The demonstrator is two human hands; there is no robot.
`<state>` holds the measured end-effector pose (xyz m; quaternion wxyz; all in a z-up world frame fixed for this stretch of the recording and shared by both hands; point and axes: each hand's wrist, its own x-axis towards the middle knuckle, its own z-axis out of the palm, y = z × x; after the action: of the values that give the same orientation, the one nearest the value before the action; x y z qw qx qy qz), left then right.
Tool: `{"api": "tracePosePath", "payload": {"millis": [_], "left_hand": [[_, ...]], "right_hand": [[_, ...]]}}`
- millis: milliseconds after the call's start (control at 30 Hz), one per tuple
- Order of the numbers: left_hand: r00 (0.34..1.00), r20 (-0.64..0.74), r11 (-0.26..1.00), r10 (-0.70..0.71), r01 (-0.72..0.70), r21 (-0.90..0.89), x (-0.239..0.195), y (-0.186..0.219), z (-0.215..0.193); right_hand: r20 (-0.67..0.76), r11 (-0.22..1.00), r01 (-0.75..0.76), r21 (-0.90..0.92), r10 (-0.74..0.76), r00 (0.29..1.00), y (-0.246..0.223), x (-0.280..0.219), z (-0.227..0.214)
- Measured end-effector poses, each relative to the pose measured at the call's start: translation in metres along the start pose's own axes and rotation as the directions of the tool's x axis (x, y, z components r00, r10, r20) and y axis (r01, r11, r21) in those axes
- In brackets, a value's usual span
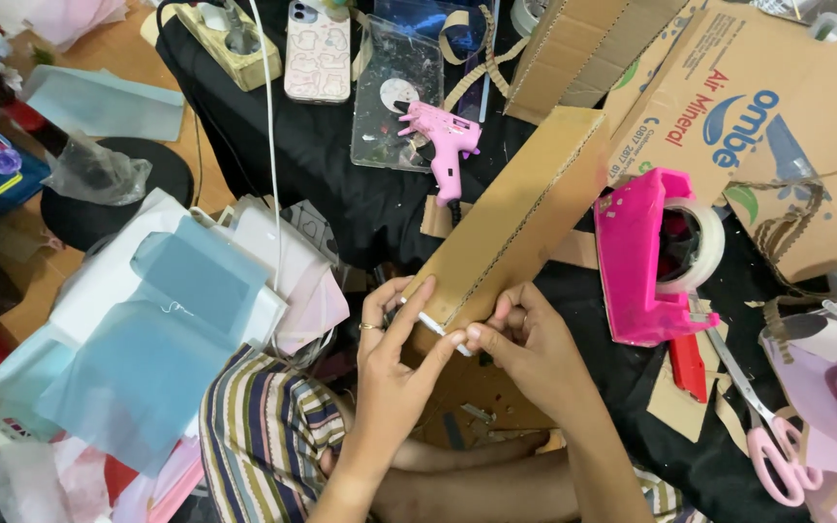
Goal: The person tapes a long cardboard strip into a rectangular box using a tape dispenser, then cuts a larger cardboard sheet with a utility knife and folds it into a box shape. The person handles cardboard pieces, a tape dispenser, and a utility knife throughout the clip.
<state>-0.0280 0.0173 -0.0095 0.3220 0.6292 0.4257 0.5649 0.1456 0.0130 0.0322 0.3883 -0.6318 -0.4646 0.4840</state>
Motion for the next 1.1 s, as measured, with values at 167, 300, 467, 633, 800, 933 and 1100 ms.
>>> {"api": "tracePosePath", "payload": {"millis": [167,300,467,633,800,933,1100], "left_hand": [[0.998,-0.055,1.000,-0.013,0.013,0.003,0.000,0.003,0.004],[0.996,-0.070,0.999,-0.051,0.052,0.001,-0.001,-0.002,0.007],[0.989,-0.073,0.985,-0.131,0.121,-0.127,0.003,-0.002,0.006],[0.970,-0.118,0.963,-0.214,0.190,-0.192,0.001,-0.002,0.004],[0.978,-0.207,1.000,-0.001,0.004,0.014,-0.006,-0.006,0.015],[0.964,-0.102,0.956,0.244,-0.221,0.192,-0.009,-0.011,0.029],[0.940,0.020,0.908,0.342,-0.336,0.250,-0.021,-0.015,0.047]], "right_hand": [[-0.015,0.997,0.064,0.049,-0.064,0.998,0.013,0.002,0.004],[-0.050,0.998,0.049,0.038,-0.047,0.998,0.019,-0.001,0.002],[-0.160,0.975,-0.115,-0.190,0.085,0.983,0.014,-0.014,-0.001],[-0.194,0.982,-0.017,-0.186,-0.020,0.981,0.023,-0.038,-0.032],[-0.434,0.990,-0.044,-0.130,-0.017,0.901,-0.006,-0.069,-0.075],[-0.649,0.889,0.060,-0.455,-0.377,0.661,0.010,-0.062,-0.124],[-0.585,0.734,-0.078,-0.674,-0.467,0.663,0.041,-0.039,-0.163]]}}
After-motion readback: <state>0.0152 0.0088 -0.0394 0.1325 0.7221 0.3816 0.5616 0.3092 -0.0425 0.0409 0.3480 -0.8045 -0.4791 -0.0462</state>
